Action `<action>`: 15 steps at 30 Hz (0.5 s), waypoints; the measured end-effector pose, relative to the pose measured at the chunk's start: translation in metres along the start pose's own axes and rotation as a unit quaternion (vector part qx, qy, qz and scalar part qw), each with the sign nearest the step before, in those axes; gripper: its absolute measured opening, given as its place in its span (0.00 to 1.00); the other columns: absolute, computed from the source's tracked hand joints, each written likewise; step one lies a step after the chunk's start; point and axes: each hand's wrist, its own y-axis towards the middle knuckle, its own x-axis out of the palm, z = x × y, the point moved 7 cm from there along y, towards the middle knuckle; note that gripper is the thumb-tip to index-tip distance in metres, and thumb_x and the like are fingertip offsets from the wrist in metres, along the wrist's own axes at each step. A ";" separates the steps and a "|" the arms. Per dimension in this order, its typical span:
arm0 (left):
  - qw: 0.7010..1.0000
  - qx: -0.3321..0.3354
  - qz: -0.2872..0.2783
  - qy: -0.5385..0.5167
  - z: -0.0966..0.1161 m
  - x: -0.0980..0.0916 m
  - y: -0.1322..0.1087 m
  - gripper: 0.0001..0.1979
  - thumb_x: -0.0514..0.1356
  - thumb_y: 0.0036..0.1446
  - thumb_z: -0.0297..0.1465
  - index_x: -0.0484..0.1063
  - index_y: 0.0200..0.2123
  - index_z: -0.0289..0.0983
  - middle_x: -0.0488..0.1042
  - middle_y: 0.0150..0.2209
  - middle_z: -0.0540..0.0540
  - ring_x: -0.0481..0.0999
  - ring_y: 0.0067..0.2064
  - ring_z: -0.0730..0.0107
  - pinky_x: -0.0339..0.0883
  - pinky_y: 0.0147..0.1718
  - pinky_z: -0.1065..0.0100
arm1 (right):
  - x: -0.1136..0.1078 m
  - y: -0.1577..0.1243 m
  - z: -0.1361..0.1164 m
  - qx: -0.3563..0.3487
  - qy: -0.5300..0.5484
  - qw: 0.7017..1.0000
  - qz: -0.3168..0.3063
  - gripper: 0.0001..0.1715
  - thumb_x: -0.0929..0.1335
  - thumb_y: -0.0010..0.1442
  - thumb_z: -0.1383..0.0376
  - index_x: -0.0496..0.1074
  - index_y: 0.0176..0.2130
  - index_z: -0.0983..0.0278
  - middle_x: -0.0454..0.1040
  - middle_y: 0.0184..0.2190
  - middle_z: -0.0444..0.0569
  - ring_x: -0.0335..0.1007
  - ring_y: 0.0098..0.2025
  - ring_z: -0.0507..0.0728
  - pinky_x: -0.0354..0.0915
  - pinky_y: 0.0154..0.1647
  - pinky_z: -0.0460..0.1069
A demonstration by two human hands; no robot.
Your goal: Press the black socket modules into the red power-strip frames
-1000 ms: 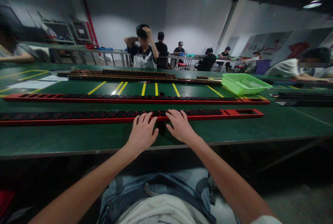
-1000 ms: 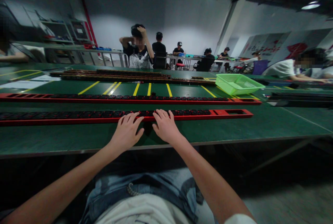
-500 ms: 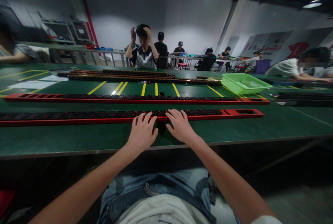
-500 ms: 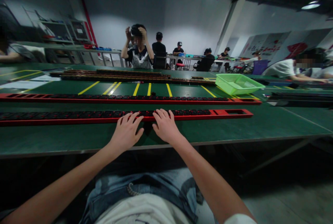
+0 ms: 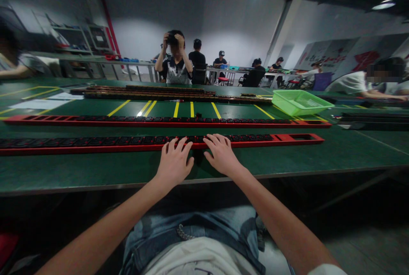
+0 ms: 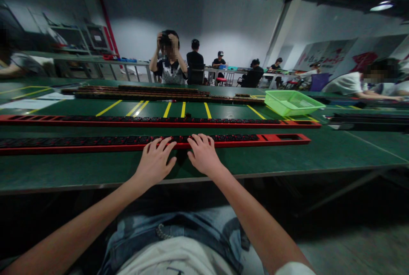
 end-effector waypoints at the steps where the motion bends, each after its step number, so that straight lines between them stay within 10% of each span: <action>1: 1.000 -0.002 0.001 -0.001 0.000 0.000 0.000 0.24 0.56 0.63 0.36 0.68 0.61 0.40 0.67 0.64 0.43 0.61 0.64 0.45 0.57 0.61 0.44 | -0.001 0.000 0.000 0.001 -0.005 1.000 0.002 0.27 0.65 0.66 0.61 0.67 0.62 0.63 0.65 0.65 0.55 0.55 0.65 0.66 0.53 0.65 0.64; 15: 1.000 -0.003 0.004 0.006 0.000 0.000 0.000 0.25 0.55 0.63 0.36 0.66 0.63 0.40 0.67 0.64 0.43 0.62 0.63 0.44 0.57 0.60 0.44 | -0.004 0.000 -0.001 0.014 -0.047 0.999 0.002 0.26 0.64 0.66 0.61 0.67 0.62 0.60 0.67 0.62 0.55 0.58 0.59 0.68 0.57 0.57 0.64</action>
